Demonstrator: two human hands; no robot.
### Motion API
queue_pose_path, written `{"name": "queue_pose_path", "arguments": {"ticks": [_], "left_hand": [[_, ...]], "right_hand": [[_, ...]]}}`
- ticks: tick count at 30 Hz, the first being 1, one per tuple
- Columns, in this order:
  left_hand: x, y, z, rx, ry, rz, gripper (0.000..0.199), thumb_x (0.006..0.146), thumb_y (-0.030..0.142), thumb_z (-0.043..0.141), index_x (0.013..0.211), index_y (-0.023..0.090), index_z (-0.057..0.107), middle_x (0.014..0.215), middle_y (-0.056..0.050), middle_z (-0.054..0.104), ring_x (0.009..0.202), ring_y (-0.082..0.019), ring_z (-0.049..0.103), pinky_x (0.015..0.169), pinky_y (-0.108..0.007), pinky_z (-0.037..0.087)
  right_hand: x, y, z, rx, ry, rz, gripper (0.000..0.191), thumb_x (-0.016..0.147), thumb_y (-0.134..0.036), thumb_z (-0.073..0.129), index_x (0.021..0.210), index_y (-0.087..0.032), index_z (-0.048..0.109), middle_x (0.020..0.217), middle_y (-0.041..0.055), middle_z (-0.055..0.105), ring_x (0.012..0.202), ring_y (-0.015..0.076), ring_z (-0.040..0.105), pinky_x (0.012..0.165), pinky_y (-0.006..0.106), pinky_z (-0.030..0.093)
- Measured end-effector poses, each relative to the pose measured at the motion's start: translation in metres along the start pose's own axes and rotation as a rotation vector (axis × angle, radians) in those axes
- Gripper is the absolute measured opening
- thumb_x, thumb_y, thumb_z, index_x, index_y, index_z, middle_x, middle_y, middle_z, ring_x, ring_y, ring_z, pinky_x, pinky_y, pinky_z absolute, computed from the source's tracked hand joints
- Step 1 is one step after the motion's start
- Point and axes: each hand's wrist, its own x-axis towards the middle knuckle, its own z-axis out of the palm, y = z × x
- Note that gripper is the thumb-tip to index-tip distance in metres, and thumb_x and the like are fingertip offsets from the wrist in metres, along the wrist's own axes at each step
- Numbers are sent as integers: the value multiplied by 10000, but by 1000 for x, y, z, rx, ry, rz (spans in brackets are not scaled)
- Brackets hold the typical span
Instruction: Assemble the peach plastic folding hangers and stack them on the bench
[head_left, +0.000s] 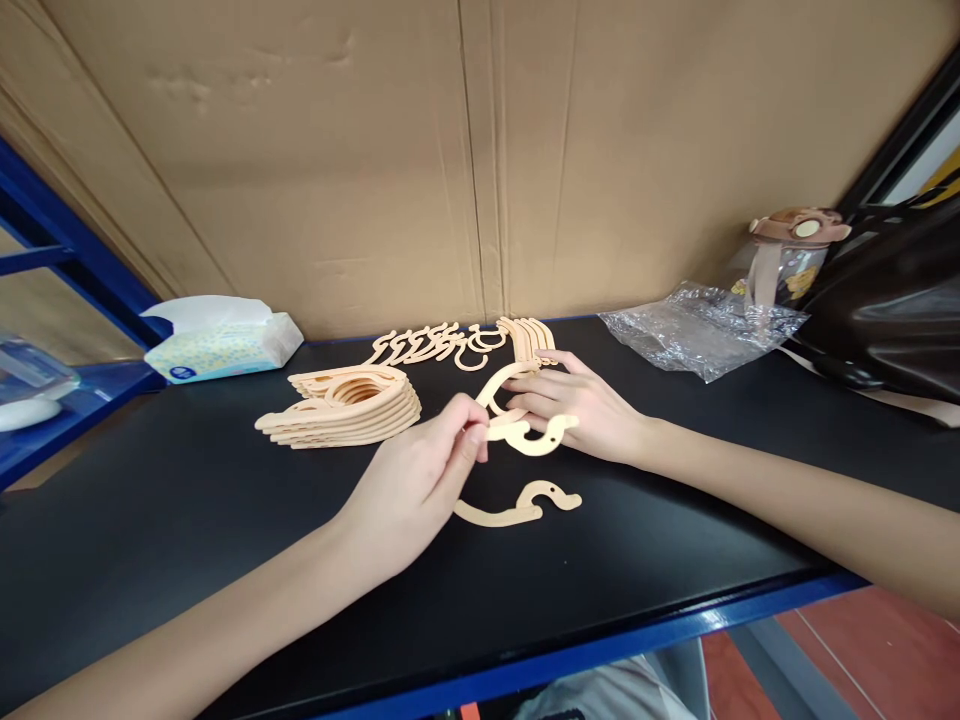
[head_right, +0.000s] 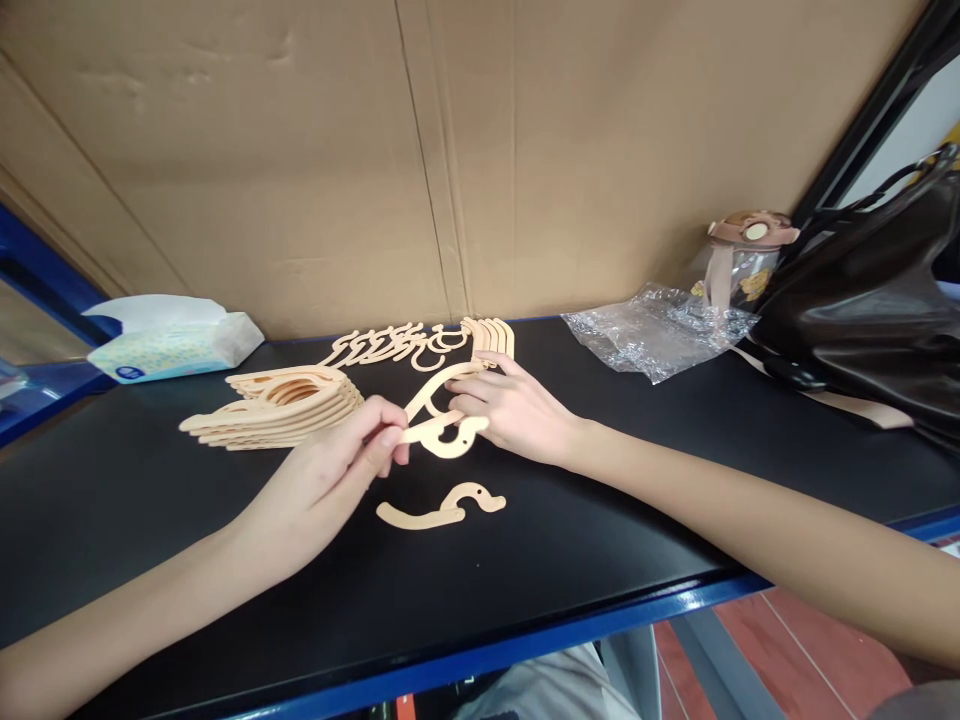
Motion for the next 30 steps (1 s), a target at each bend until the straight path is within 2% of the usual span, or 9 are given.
{"name": "queue_pose_path", "arguments": {"ticks": [2,6,11,15,17,19,22,26,30], "left_hand": [[1,-2,0,-100,44,-71,189,977,311,279,900,218,424,738,39,512,609,-108,474,563,-243,373],[3,-8,4,-296,99,-118,159,976,331,297,947,238,423,746,42,450,647,-102,439,599,-235,382],[6,-14,5,-395,110,-178,148,967,330,316,986,250,440,698,49,388,579,-93,382,530,-212,334],[7,-13,3,-315,108,-213,191,908,417,461,1016,260,460,664,55,365,580,-103,378,512,-210,294],[7,-12,1,-256,102,-212,198,900,429,470,1004,260,473,652,57,375,567,-105,362,503,-213,271],[7,-12,0,-166,88,-213,201,913,436,433,920,244,493,625,59,374,556,-106,345,508,-218,262],[8,-13,0,-4,44,-218,329,928,452,372,723,207,447,581,54,387,544,-115,364,521,-231,271],[10,-12,2,185,-40,-219,403,931,447,337,622,195,392,553,36,451,535,-135,433,521,-251,260],[10,-11,5,287,-94,-229,565,845,597,431,501,181,263,454,40,350,438,-114,332,469,-255,200]], "right_hand": [[0,0,-1,-6,-1,35,231,946,-197,411,971,-161,638,1119,58,670,1048,179,604,1042,409,310],[1,1,-2,-40,-8,89,251,954,-203,399,1050,-173,628,1065,47,687,1027,185,599,962,374,353],[0,2,1,-129,-21,79,258,947,-207,416,921,-158,668,865,42,696,921,191,592,826,333,370],[-1,2,2,-123,-27,97,254,942,-175,418,1054,-142,643,841,46,692,905,183,584,835,325,356],[0,2,1,-126,-26,110,279,948,-175,404,1121,-120,616,827,52,694,897,182,589,834,321,359],[-1,1,1,-132,-27,116,299,957,-187,386,1145,-101,601,811,57,695,872,180,594,828,322,365],[-1,1,2,-115,-36,121,319,965,-206,366,1173,-90,577,814,67,697,841,180,595,826,335,373],[-1,1,3,-100,-50,120,332,966,-209,354,1213,-87,538,832,78,699,861,190,594,828,350,377],[-1,1,4,-135,-57,104,328,951,-193,388,1227,-58,502,828,75,699,836,195,589,823,349,377]]}}
